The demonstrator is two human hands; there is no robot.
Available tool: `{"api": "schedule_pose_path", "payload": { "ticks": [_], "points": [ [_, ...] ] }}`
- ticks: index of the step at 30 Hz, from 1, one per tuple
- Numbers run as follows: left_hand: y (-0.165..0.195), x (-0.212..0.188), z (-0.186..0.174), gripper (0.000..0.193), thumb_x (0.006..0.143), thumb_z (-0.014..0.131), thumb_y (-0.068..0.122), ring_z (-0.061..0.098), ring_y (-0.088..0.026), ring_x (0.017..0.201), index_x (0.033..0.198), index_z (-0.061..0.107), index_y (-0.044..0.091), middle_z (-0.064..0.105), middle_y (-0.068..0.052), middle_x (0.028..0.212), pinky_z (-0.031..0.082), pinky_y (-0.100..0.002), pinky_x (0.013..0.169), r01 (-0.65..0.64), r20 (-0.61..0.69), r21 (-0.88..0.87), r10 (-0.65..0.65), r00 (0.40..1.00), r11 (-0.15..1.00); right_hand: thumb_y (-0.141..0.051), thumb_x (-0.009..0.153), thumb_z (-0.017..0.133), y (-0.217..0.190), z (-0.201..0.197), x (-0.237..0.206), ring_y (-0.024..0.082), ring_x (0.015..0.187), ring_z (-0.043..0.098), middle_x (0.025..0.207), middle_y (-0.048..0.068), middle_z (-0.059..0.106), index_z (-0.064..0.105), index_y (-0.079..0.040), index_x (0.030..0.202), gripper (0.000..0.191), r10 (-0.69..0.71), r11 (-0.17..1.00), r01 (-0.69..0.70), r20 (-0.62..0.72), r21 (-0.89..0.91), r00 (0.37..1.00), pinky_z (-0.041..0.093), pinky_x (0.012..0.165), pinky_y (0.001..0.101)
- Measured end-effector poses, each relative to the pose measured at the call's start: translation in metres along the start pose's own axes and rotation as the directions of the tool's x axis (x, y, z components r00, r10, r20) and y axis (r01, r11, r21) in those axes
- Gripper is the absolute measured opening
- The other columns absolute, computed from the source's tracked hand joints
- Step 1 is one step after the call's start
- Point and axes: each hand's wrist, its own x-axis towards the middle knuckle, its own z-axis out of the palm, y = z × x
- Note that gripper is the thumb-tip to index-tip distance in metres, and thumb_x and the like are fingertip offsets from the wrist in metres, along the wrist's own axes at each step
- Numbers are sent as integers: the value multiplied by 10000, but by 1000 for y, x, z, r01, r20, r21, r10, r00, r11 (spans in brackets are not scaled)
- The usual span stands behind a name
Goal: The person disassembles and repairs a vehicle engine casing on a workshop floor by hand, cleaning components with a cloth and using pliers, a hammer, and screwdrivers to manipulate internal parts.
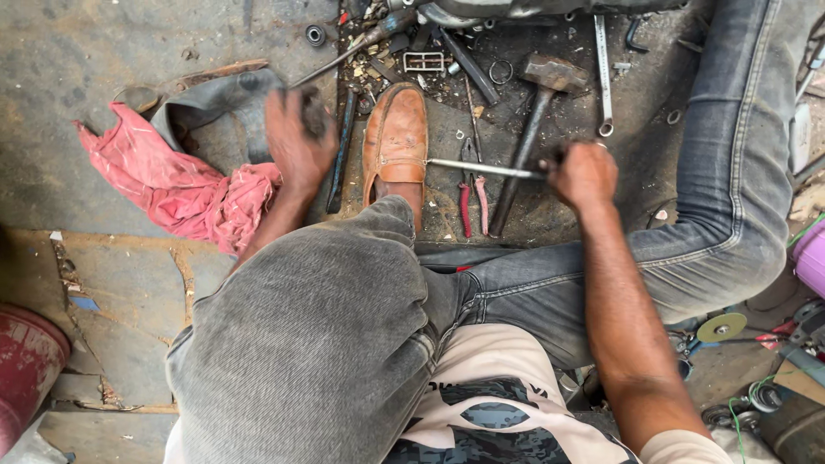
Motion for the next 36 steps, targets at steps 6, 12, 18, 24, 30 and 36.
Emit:
{"api": "schedule_pose_path", "payload": {
  "ticks": [6,12,18,24,30,36],
  "points": [
    [24,-39,8,329,847,763,127,593,-421,1050,1129,608,57,565,-214,1098,495,-509,885,1,113,-57,5,994,998,-442,877,772,-59,23,-7,236,740,684,871,72,742,789,-252,1088,284,-242,970,243,197,22,950,567,659,432],
    [31,-48,5,308,849,750,123,603,-401,1045,1127,630,70,564,-202,1125,512,-483,872,3,117,-68,5,993,998,-415,976,719,-74,51,-11,221,627,658,773,104,714,775,-146,943,277,-289,943,302,107,-142,951,535,582,420],
    [37,-34,3,217,899,748,95,618,-343,957,1087,641,69,555,-144,1005,511,-465,822,82,185,-122,-59,981,989,-389,925,760,-69,71,-3,216,610,665,769,114,692,739,-100,922,290,-339,925,354,118,-142,933,545,549,412],
    [45,-24,6,268,859,726,52,623,-326,940,1113,640,45,555,-139,1000,517,-441,813,39,179,-178,-6,984,983,-439,804,849,-77,81,-5,231,649,665,774,114,696,727,-73,853,388,-353,932,354,18,-77,935,556,602,418],
    [48,-14,23,265,844,750,62,603,-272,928,1089,649,49,541,-109,973,515,-425,789,-124,166,-161,150,975,979,-447,906,739,-80,79,-6,246,602,685,727,107,686,721,-91,843,362,-258,964,259,26,-55,966,574,544,441],
    [59,-2,48,279,840,790,100,589,-244,915,1085,664,59,555,-99,980,524,-420,769,-267,238,-145,295,925,953,-363,894,705,-84,70,-12,194,484,652,649,95,674,646,16,1158,465,-330,941,324,-61,-95,942,548,401,359]
  ]
}}
